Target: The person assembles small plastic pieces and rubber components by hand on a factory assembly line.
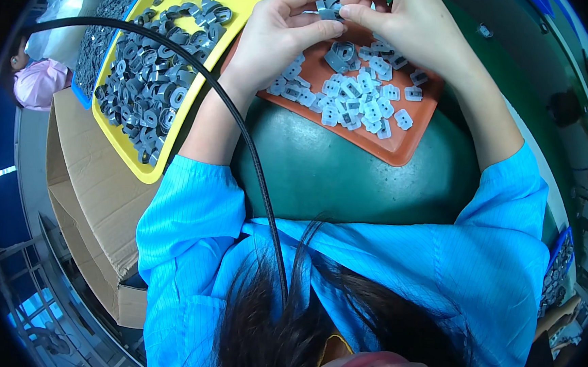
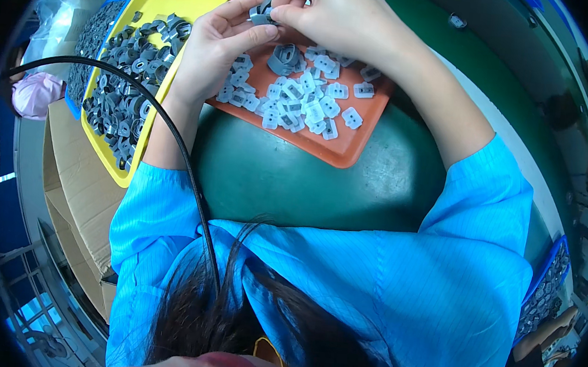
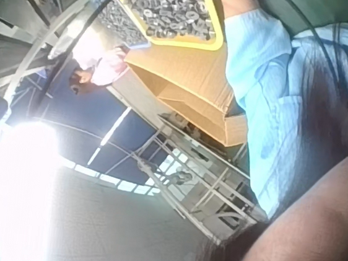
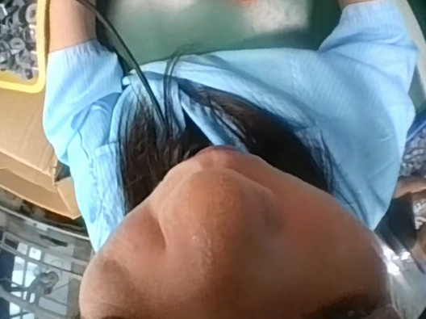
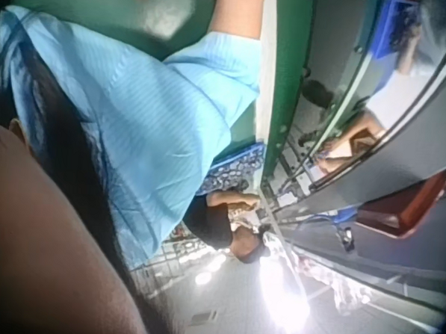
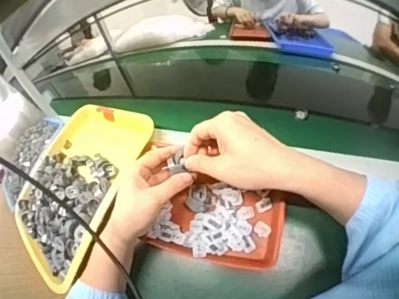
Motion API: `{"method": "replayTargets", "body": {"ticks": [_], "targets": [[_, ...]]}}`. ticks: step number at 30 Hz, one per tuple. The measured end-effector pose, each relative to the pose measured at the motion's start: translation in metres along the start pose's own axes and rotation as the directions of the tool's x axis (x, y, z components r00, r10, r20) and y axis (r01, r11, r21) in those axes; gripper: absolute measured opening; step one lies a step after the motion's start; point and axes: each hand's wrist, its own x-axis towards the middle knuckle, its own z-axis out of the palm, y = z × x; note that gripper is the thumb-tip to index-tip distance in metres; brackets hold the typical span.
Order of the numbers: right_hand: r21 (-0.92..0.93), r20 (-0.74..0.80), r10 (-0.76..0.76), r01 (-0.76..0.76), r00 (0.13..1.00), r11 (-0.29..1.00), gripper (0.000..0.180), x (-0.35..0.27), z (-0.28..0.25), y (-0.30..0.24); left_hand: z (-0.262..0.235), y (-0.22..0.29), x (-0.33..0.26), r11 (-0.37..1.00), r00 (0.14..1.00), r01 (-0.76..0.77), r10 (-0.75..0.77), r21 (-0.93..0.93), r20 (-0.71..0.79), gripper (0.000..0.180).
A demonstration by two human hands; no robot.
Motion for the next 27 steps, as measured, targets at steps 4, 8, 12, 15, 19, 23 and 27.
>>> {"method": "replayTargets", "body": {"ticks": [4,8,12,15,19,23,27], "targets": [[-0.053,-0.155,-0.178,0.171,0.972,0.984,0.024,-0.001,0.005,0.007,0.006,0.004,-0.002,0.998,0.998,-0.048,0.050,0.043,-0.047,0.056],[0.182,-0.035,-0.042,0.048,0.998,0.982,0.023,0.005,0.005,0.018,0.017,0.013,-0.004,0.985,0.995,-0.065,0.075,0.159,-0.060,0.052],[0.299,0.074,0.125,-0.142,0.989,0.944,0.016,0.012,0.008,0.034,0.024,0.018,-0.009,0.993,0.990,-0.121,0.121,0.003,-0.072,0.044],[0.644,0.217,0.238,-0.322,0.947,0.694,0.011,0.013,0.010,0.044,0.020,0.014,-0.007,0.980,0.985,-0.160,0.166,0.115,-0.050,0.044],[0.655,0.266,0.240,-0.358,0.934,0.666,0.011,0.011,0.014,0.037,0.012,0.014,-0.006,0.957,0.986,-0.156,0.164,0.244,-0.012,0.047],[0.544,0.322,0.173,-0.332,0.931,0.771,0.011,0.011,0.006,0.031,0.013,0.024,-0.009,0.904,0.981,-0.193,0.189,0.380,0.048,0.043],[0.457,0.185,0.091,-0.167,0.979,0.873,0.012,0.009,0.012,0.040,0.025,0.027,-0.010,0.924,0.971,-0.233,0.240,0.303,0.014,0.035]]}}
